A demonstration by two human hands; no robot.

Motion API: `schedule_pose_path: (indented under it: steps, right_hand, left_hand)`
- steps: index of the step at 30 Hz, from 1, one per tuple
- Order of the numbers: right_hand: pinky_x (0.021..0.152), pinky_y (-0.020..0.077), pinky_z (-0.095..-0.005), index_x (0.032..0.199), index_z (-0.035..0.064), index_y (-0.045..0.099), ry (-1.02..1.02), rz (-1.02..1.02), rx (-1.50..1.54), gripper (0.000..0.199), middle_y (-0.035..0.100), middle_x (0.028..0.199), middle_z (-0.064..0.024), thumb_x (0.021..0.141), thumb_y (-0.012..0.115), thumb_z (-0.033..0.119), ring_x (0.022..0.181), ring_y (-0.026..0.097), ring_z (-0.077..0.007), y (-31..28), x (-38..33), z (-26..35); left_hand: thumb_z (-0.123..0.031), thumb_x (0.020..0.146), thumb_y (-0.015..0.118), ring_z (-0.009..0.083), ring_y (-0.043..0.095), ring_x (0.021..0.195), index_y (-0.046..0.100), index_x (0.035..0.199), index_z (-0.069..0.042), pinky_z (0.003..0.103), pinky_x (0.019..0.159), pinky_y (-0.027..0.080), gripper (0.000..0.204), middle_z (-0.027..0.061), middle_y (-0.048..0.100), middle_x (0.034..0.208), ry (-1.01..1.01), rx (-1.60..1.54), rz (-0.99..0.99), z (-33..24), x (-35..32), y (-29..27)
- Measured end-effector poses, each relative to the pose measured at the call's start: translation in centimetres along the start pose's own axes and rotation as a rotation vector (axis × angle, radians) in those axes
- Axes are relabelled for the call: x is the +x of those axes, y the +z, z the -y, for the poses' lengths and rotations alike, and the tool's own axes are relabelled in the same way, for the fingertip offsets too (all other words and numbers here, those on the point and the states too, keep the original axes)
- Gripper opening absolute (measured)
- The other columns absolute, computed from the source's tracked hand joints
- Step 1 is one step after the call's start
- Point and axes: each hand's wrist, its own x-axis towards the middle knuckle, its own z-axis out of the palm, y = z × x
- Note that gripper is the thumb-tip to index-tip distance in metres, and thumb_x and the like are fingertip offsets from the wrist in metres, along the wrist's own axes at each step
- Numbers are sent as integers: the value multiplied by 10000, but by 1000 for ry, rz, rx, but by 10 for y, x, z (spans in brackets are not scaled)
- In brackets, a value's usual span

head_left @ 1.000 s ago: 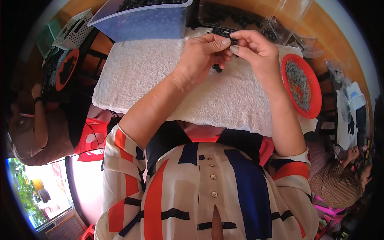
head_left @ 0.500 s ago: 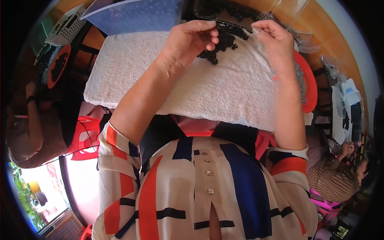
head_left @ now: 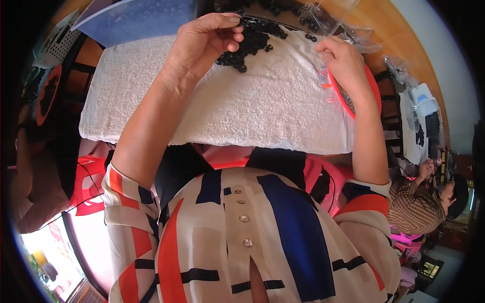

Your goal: Manually inspecting and trimming small black plastic components at a workstation.

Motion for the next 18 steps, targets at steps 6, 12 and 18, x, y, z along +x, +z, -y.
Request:
schedule_pose_path:
  steps: [6, 12, 18]
  right_hand:
    - [768, 482, -386, 922, 68, 660, -124, -25, 26, 139, 640, 906, -82, 825, 561, 54, 856, 632, -304, 21, 15, -5]
    - [790, 482, -444, 924, 93, 664, -141, 132, -206, 161, 645, 941, -85, 822, 539, 85, 901, 620, -332, 44, 38, -11]
    - [760, 499, -395, 998, 80, 663, -120, 91, -109, 209, 665, 907, -82, 815, 562, 64, 845, 648, -283, 53, 40, -16]
  left_hand:
    - [-86, 918, 615, 185, 626, 767, 647, 984, 57, 284, 665, 518, 160, 122, 645, 855, -45, 67, -49, 5, -2, 8]
    - [-60, 919, 610, 183, 628, 757, 644, 995, 67, 277, 652, 519, 151, 122, 643, 855, -96, 99, -65, 6, -3, 9]
    - [-61, 915, 618, 185, 637, 744, 644, 1018, 65, 267, 623, 513, 164, 123, 645, 867, -108, 135, -93, 6, -7, 15]
